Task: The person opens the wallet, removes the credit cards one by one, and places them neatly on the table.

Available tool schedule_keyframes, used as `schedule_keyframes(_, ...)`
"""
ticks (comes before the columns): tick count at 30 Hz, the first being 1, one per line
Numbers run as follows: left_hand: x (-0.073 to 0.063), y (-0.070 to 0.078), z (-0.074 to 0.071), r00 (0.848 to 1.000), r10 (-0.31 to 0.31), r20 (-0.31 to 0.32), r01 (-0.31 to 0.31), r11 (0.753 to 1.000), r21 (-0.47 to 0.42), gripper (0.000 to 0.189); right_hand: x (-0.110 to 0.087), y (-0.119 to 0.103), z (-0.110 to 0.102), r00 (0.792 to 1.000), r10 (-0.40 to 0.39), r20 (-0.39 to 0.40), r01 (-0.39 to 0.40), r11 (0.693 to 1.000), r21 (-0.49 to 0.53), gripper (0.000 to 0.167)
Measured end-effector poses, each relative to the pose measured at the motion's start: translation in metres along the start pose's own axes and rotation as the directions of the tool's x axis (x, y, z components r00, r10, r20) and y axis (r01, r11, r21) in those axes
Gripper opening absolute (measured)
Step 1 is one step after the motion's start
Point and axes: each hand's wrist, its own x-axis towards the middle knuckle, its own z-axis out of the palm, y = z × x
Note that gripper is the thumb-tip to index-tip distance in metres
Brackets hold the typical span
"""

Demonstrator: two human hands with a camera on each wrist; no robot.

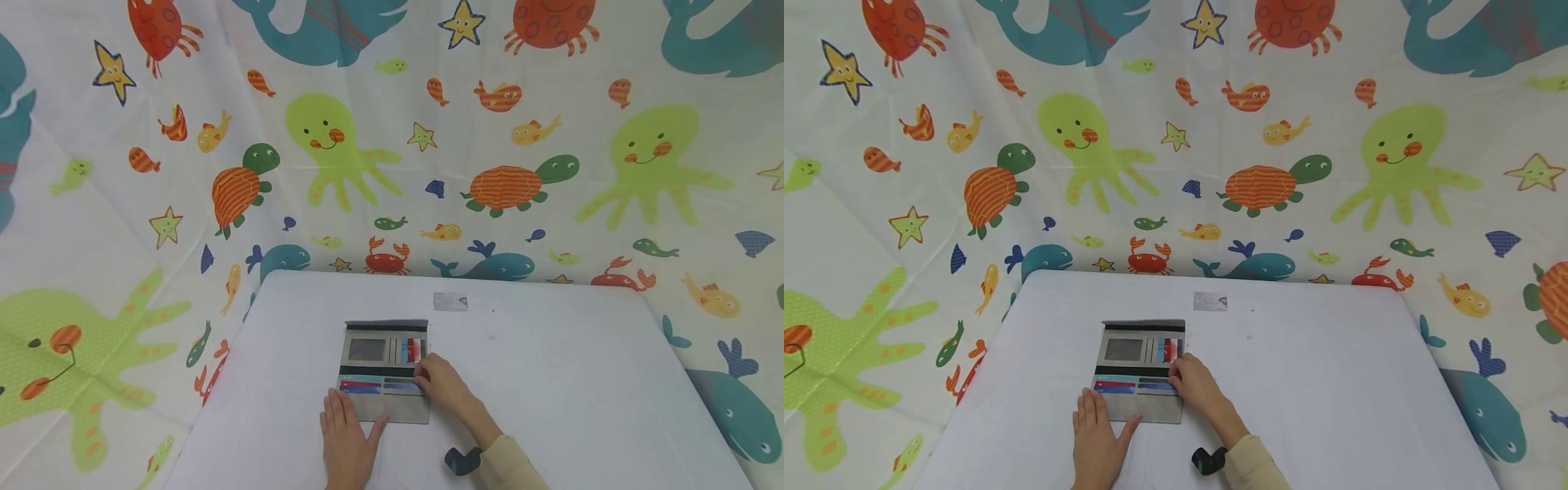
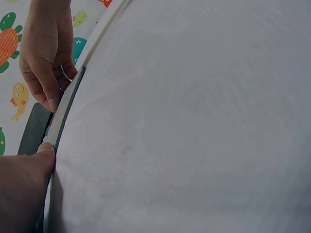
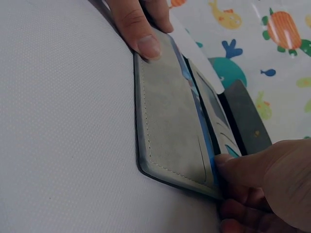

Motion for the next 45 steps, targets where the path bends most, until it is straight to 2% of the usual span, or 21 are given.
schedule_keyframes(10, 0.0, 0.0, 0.0, 1.0, 0.005, -0.003, -0.005, 1.0, 0.003, 0.109, -0.003, -0.003, 0.001, 1.0, -0.007, 0.006, 0.007, 1.0, -0.029, 0.006)
schedule_keyframes(23, 0.001, 0.001, -0.003, 1.0, 0.005, 0.009, -0.005, 1.0, 0.0, 0.108, -0.008, -0.007, 0.004, 0.998, -0.064, 0.001, 0.064, 0.994, -0.092, 0.005)
schedule_keyframes(33, -0.001, 0.0, -0.001, 1.0, 0.008, -0.015, -0.007, 1.0, 0.012, 0.109, -0.006, -0.012, 0.001, 0.994, -0.108, -0.006, 0.105, 0.98, -0.167, 0.006)
schedule_keyframes(39, -0.002, 0.002, -0.002, 1.0, -0.009, 0.003, 0.009, 1.0, 0.02, 0.109, -0.007, -0.015, 0.002, 0.996, -0.088, -0.005, 0.085, 0.978, -0.192, 0.007)
schedule_keyframes(45, -0.003, 0.001, -0.001, 1.0, 0.0, -0.022, 0.001, 1.0, 0.021, 0.108, -0.009, -0.018, 0.002, 0.997, -0.074, -0.039, 0.063, 0.972, -0.226, 0.008)
